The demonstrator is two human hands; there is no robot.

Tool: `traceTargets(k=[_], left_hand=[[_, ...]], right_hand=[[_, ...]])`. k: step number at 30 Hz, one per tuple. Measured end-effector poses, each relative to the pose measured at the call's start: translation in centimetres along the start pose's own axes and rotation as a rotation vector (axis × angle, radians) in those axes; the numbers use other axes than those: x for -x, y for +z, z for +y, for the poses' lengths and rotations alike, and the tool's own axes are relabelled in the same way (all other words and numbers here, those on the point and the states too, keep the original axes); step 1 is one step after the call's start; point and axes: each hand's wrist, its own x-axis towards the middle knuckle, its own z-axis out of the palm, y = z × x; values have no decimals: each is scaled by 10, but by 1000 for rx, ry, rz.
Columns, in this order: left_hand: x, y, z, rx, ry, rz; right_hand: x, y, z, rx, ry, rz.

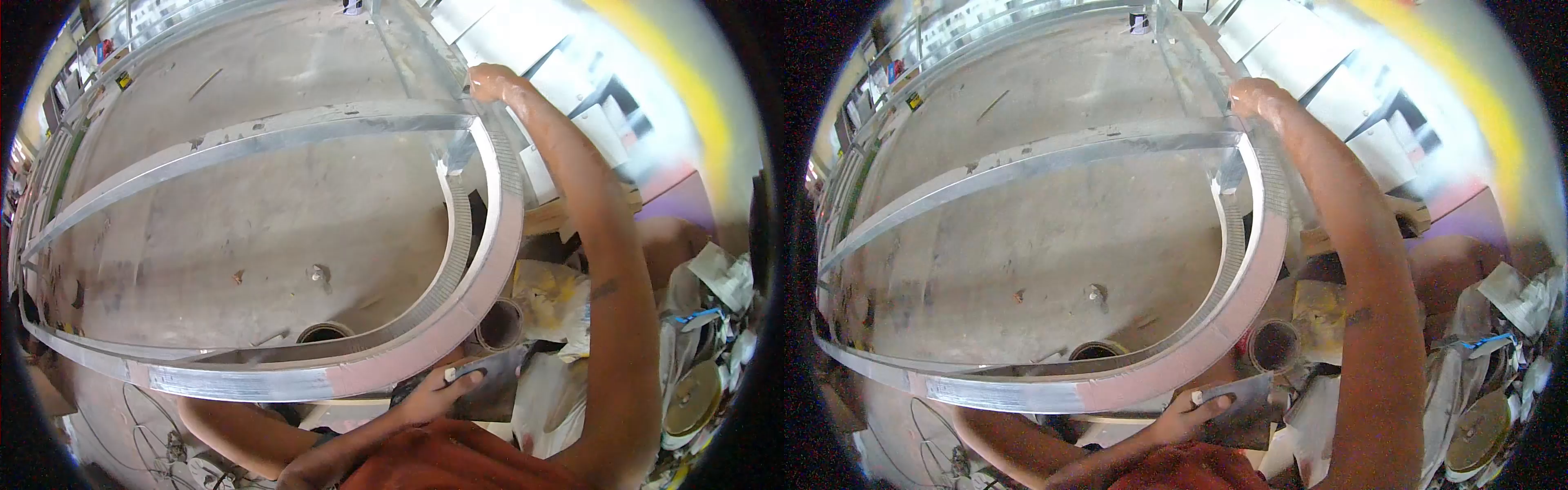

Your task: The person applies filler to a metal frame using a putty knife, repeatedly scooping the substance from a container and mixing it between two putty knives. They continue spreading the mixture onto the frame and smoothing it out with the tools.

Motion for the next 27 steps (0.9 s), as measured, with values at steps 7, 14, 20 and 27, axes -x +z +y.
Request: traceTargets(k=[7, 14, 20, 27], left_hand=[[-1, -8, -4, 47, -45, 14], [-4, -11, -11, 31, -55, 35], [-7, -13, -28, -47, -53, 31], [-5, 0, -21, 47, -130, 58]], right_hand=[[3, -6, 45, -119, 11, 94], [31, 38, 61, -405, -304, 333], [46, 83, 40, -284, -210, 432], [75, 83, 23, -339, -180, 412]])
